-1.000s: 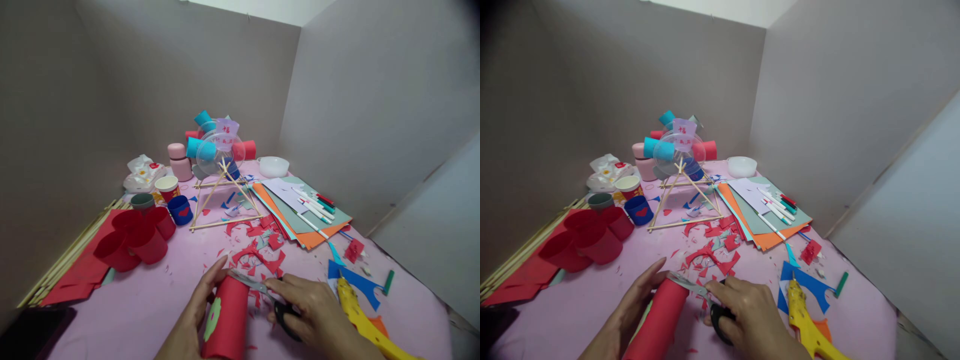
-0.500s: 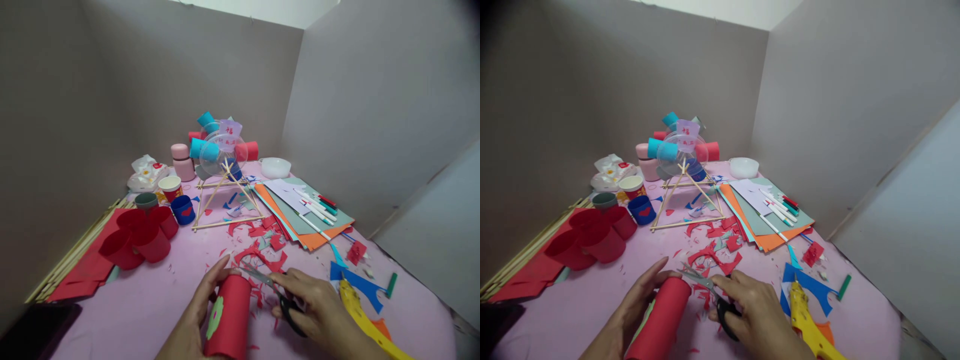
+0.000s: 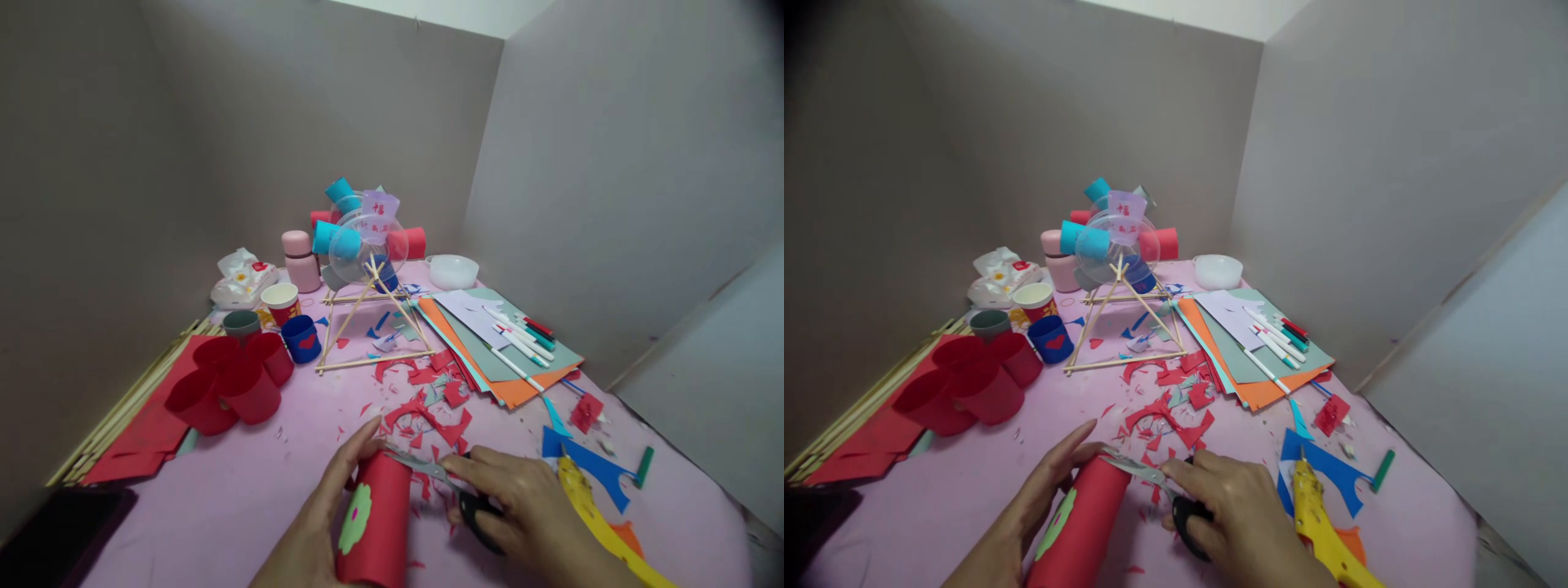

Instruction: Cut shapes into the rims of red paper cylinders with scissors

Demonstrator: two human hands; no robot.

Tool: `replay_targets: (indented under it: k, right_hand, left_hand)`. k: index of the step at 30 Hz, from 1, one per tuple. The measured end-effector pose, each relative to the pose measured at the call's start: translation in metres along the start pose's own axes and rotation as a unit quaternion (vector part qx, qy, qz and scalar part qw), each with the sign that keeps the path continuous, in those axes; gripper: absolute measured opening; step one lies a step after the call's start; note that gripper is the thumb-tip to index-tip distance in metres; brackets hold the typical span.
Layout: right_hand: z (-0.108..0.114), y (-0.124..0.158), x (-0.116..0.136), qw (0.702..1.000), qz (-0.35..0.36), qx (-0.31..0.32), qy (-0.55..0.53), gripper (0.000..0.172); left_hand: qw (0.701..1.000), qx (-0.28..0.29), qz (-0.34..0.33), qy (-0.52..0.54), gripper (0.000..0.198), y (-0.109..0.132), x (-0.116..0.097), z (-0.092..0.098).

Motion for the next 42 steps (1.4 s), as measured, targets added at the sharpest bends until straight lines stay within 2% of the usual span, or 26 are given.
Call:
replay_targets:
  k: [5,10,14,21,28,33,38,42]
  right_hand:
    - [0.002,0.001,0.002,1.000,-0.004,0.000,-0.015,0.040]
    - [0.005,0.000,0.003,1.000,-0.001,0.005,-0.019,0.038]
    - [0.004,0.000,0.002,1.000,0.007,0.003,-0.009,0.036]
    - [0.005,-0.003,0.003,0.998,-0.015,-0.046,-0.045,0.032]
    - [-0.001,-0.003,0.004,0.999,0.001,-0.022,-0.026,0.035]
    - [-0.002,-0.003,0.007,0.998,0.014,-0.049,-0.024,0.032]
    - [-0.001,-0.005,0.008,0.998,0.032,-0.047,-0.030,0.023]
    - [-0.001,-0.005,0.007,0.998,0.024,-0.041,-0.046,0.020]
  left_hand:
    - [1.000,0.011,0.005,-0.015,0.094,0.000,0.004,0.003]
    - [0.999,-0.025,-0.020,-0.008,0.087,0.001,-0.001,0.001]
    - [1.000,-0.011,-0.005,-0.020,0.088,0.002,-0.003,0.000]
    - [0.999,-0.033,0.008,0.023,0.088,0.002,-0.002,-0.001]
    - [0.996,-0.028,0.019,0.088,0.092,-0.002,0.002,0.003]
    - [0.990,-0.030,0.029,0.133,0.091,-0.001,-0.007,0.001]
    - [0.983,-0.032,0.024,0.179,0.086,0.001,-0.018,-0.001]
    - [0.984,-0.043,0.035,0.171,0.086,0.002,-0.022,-0.001]
Point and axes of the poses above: each hand's wrist, its own y-axis away from the middle knuckle, its own z-axis out of the back of the hand, x = y × z, the point moved 1 cm from there along -y, towards the middle knuckle, and after that the axes turned 9 degrees about z, right-handed, at the moved point
